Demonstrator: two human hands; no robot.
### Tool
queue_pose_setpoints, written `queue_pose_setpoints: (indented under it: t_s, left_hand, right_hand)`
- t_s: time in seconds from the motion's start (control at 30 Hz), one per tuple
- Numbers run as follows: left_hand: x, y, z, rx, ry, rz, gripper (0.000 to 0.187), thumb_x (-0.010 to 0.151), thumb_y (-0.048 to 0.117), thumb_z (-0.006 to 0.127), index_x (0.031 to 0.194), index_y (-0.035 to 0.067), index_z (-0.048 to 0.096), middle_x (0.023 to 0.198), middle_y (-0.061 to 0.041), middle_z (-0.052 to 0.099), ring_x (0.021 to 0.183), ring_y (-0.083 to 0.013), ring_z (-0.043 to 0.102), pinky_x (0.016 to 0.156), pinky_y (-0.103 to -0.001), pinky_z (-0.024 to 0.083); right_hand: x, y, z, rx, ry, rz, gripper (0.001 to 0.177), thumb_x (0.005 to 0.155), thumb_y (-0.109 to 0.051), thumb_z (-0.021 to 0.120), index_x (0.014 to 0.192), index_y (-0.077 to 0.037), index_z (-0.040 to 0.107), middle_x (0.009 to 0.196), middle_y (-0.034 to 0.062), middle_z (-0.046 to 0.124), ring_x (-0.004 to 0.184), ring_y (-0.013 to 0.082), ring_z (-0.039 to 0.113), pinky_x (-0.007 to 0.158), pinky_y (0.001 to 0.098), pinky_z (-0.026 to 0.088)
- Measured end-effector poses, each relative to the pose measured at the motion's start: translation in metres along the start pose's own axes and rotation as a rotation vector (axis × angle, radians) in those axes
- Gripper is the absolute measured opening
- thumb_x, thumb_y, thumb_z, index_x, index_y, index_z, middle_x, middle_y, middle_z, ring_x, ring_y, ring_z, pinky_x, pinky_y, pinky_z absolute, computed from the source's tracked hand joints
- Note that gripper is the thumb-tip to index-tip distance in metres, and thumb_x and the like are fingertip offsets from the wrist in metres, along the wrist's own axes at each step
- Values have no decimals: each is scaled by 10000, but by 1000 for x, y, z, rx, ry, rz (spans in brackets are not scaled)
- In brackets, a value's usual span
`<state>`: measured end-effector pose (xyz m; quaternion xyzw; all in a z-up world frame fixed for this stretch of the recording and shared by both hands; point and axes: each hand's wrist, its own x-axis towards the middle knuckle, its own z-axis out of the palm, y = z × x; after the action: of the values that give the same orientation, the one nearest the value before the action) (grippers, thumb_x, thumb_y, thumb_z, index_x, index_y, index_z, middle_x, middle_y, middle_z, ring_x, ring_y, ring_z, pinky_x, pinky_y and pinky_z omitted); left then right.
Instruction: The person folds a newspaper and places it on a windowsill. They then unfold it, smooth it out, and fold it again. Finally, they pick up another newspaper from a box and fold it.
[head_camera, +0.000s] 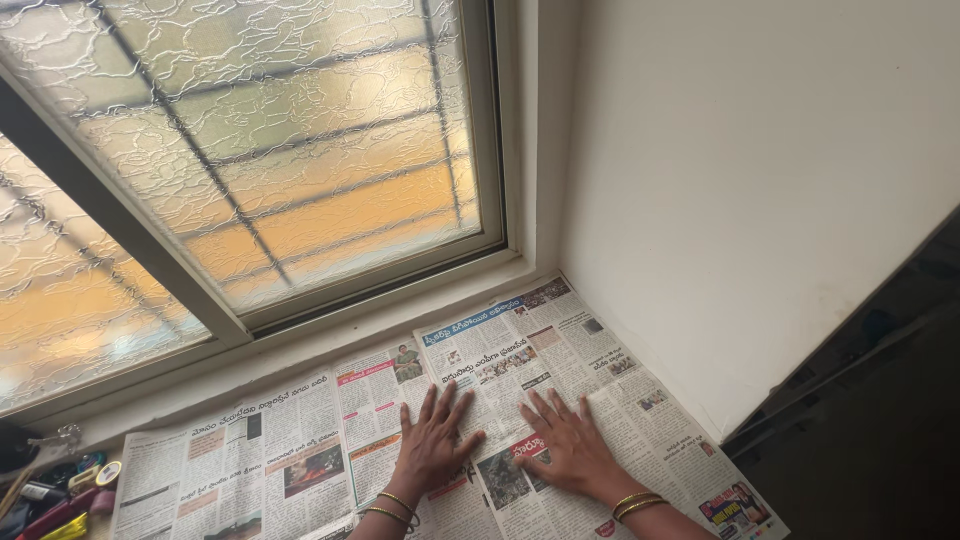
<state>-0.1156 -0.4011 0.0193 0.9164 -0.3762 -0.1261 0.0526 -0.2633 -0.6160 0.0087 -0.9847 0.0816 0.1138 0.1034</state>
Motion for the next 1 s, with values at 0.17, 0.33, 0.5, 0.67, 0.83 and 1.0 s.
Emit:
queue_pose_setpoints:
  t_s: [0.17, 0.33, 0.5, 0.67, 0.83, 1.0]
  left_hand:
    - [16, 0, 0, -10, -134, -121, 802, 918, 703, 259, 1635, 389, 80, 1743, 58, -38, 1582, -256, -112, 1186, -715, -91]
    - [19, 40, 27, 164, 310, 107, 862, 962, 714, 278, 1639, 208, 104, 1730, -51, 5, 1568, -295, -102, 1171, -727, -121]
    - [2, 98, 59, 17, 258, 18, 1045, 859, 896, 258, 1619, 193, 122, 1711, -96, -9, 1564, -352, -138, 1146, -747, -142]
    - [0, 92, 71, 396, 938, 145, 1052, 829, 974, 254, 1579, 239, 181, 1684, -97, 75, 1565, -367, -56, 1120, -719, -100]
    - [-2, 90, 46, -187, 31, -76, 986, 828, 855, 299, 1637, 304, 180, 1734, -43, 13, 1587, -293, -108, 1174, -716, -160]
    - [6, 83, 71, 410, 870, 143, 751, 985, 668, 345, 1583, 219, 277, 1671, -66, 198, 1567, -293, 65, 1168, -699, -47]
  right_hand:
    - [37, 66, 2, -41, 153, 138, 986, 851, -883, 236, 1628, -291, 105, 1725, -10, 21, 1577, 223, -6, 1249, 570, -18]
    - [53, 76, 6, -66, 171, 208, 960, 877, -852, 247, 1633, -278, 107, 1714, 20, 30, 1568, 242, 10, 1235, 594, -7]
    - [57, 67, 2, -57, 179, 230, 915, 903, -817, 270, 1623, -271, 128, 1710, 19, 46, 1572, 256, 21, 1228, 623, -7]
    - [66, 71, 11, -82, 157, 236, 881, 934, -771, 265, 1627, -247, 126, 1722, 24, 27, 1573, 237, 24, 1225, 638, 4]
    - [65, 55, 43, -297, 625, -152, 791, 1023, -661, 264, 1604, -133, 162, 1704, 77, 101, 1558, 253, 65, 1207, 582, 26]
    - [0, 25, 37, 19, 0, -250, 933, 989, -734, 326, 1627, -118, 36, 1723, 76, 35, 1588, 232, -37, 1242, 554, -64]
